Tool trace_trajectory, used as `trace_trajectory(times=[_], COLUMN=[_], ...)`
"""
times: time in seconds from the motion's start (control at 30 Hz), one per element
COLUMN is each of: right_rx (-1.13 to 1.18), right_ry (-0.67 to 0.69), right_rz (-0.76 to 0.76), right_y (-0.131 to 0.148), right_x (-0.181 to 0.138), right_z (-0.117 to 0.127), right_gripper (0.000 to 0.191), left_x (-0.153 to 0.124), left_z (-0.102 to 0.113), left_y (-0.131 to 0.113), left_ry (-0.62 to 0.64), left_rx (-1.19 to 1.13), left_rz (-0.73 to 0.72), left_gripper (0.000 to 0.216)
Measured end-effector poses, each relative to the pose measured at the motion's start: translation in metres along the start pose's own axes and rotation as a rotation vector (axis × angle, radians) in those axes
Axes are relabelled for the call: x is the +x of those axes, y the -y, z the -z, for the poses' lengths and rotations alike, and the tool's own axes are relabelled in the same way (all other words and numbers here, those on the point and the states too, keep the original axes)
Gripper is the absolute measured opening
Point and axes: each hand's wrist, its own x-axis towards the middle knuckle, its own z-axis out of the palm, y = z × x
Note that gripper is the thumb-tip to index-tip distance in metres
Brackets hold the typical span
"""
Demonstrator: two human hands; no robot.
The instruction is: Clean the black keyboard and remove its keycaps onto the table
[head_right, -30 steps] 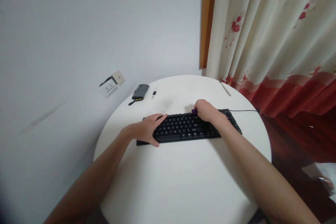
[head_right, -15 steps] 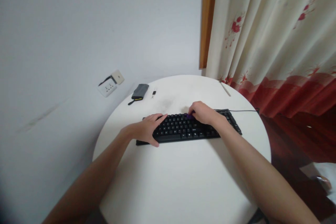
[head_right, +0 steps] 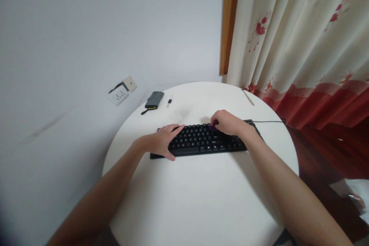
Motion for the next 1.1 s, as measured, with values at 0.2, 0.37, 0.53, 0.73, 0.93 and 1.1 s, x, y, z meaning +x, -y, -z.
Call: trace_trajectory(times=[0.2, 0.37, 0.53, 0.73, 0.93, 1.1], right_rx=[-0.033, 0.201, -0.091, 0.022, 0.234, -0.11], right_ry=[-0.059, 0.136, 0.066, 0.028, 0.259, 0.043], right_rz=[-0.065, 0.199, -0.056, 0.009, 0.189, -0.071], right_y=[-0.004, 0.023, -0.003, 0.003, 0.031, 0.002], right_x=[-0.004, -0.002, -0.004, -0.007, -0.005, -0.006], right_z=[0.007, -0.007, 0.001, 0.008, -0.008, 0.003], right_gripper=[0.029, 0.026, 0.029, 0.028, 0.027, 0.028], left_x=[0.0, 0.001, 0.0, 0.0, 0.0, 0.0], left_z=[0.0, -0.003, -0.002, -0.001, -0.001, -0.002], left_y=[0.0, 0.003, 0.002, 0.0, 0.001, 0.003], left_ry=[-0.002, -0.024, -0.018, 0.002, -0.01, -0.017], left_rx=[-0.003, 0.01, 0.007, 0.01, -0.006, -0.012], left_rz=[0.001, -0.015, -0.014, 0.002, -0.009, -0.021], left_gripper=[0.134, 0.134, 0.134, 0.134, 0.134, 0.134])
